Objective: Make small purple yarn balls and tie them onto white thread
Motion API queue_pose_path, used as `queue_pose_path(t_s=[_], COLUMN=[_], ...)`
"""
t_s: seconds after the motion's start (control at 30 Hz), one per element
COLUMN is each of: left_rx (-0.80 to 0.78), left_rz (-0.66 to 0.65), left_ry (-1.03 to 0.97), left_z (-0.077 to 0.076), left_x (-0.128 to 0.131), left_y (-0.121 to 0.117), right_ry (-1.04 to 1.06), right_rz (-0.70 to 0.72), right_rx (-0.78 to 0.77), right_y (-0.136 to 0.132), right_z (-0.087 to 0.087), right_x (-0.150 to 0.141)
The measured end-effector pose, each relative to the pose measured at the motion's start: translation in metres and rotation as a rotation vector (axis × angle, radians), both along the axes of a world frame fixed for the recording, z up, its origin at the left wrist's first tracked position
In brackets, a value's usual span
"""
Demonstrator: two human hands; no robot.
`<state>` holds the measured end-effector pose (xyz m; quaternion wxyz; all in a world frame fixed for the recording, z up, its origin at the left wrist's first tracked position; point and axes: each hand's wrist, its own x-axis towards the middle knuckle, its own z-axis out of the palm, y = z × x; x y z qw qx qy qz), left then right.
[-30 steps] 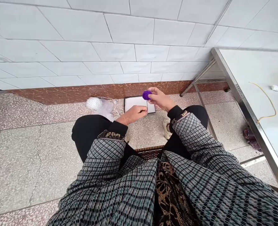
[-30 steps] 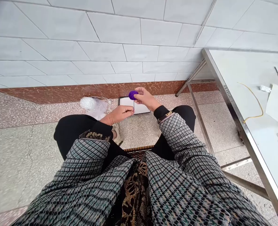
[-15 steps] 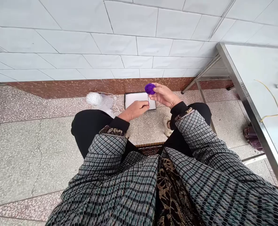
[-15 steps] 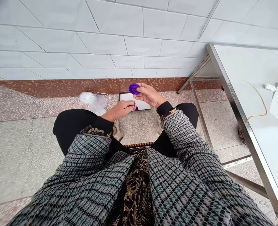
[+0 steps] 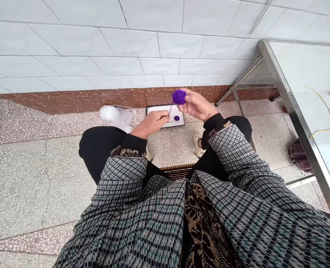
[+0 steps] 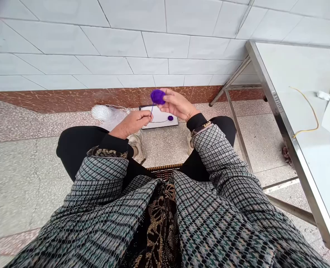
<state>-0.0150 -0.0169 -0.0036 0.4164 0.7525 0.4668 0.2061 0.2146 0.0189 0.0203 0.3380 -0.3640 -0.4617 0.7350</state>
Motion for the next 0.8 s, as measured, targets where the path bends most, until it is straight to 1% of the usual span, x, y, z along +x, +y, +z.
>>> queue_pose_path(t_s=[0.07,0.13,0.23,0.33,0.4,0.43,0.47,0.5,0.53,0.57,0.6,0.63,0.67,0.73,0.8], left_rx=[0.005,0.007,-0.002,-0.004,0.013,0.024,0.033,0.037,0.036,0.029,0.02,0.01,0.0,-0.011,-0.013], left_rz=[-0.056,-0.107,-0.164,-0.167,-0.126,-0.099,-0.074,-0.05,-0.027,-0.005,0.014,0.027,0.03,-0.003,-0.069], left_ry=[0.001,0.005,0.001,-0.006,-0.012,-0.017,-0.021,-0.024,-0.028,-0.036,-0.047,-0.059,-0.071,-0.076,-0.06], left_z=[0.0,0.001,0.0,-0.001,-0.003,-0.003,-0.004,-0.004,-0.005,-0.005,-0.005,-0.004,-0.004,-0.002,0.001], left_x=[0.004,0.007,0.009,0.009,0.007,0.006,0.004,0.003,0.001,-0.001,-0.003,-0.003,-0.003,-0.002,0.002], left_y=[-0.002,-0.004,-0.005,-0.005,-0.004,-0.003,-0.002,-0.001,0.001,0.002,0.002,0.003,0.003,0.002,0.0], right_ry=[-0.028,-0.102,-0.267,-0.468,-0.61,-0.652,-0.651,-0.599,-0.498,-0.371,-0.243,-0.13,-0.077,-0.039,-0.063], right_rz=[-0.124,-0.168,-0.154,-0.093,0.019,0.123,0.247,0.364,0.439,0.444,0.383,0.264,0.141,-0.064,-0.161], right_rx=[-0.016,-0.019,0.011,0.093,0.186,0.212,0.21,0.181,0.138,0.097,0.072,0.067,0.071,0.079,0.077], right_y=[0.004,0.005,0.003,-0.001,-0.004,-0.005,-0.006,-0.007,-0.007,-0.006,-0.005,-0.004,-0.002,0.003,0.006], right_z=[-0.003,-0.008,-0.015,-0.016,-0.015,-0.014,-0.012,-0.009,-0.006,-0.003,0.001,0.004,0.007,0.008,0.004], right_x=[-0.002,-0.006,-0.014,-0.018,-0.017,-0.015,-0.012,-0.009,-0.006,-0.003,0.0,0.002,0.004,0.005,0.002])
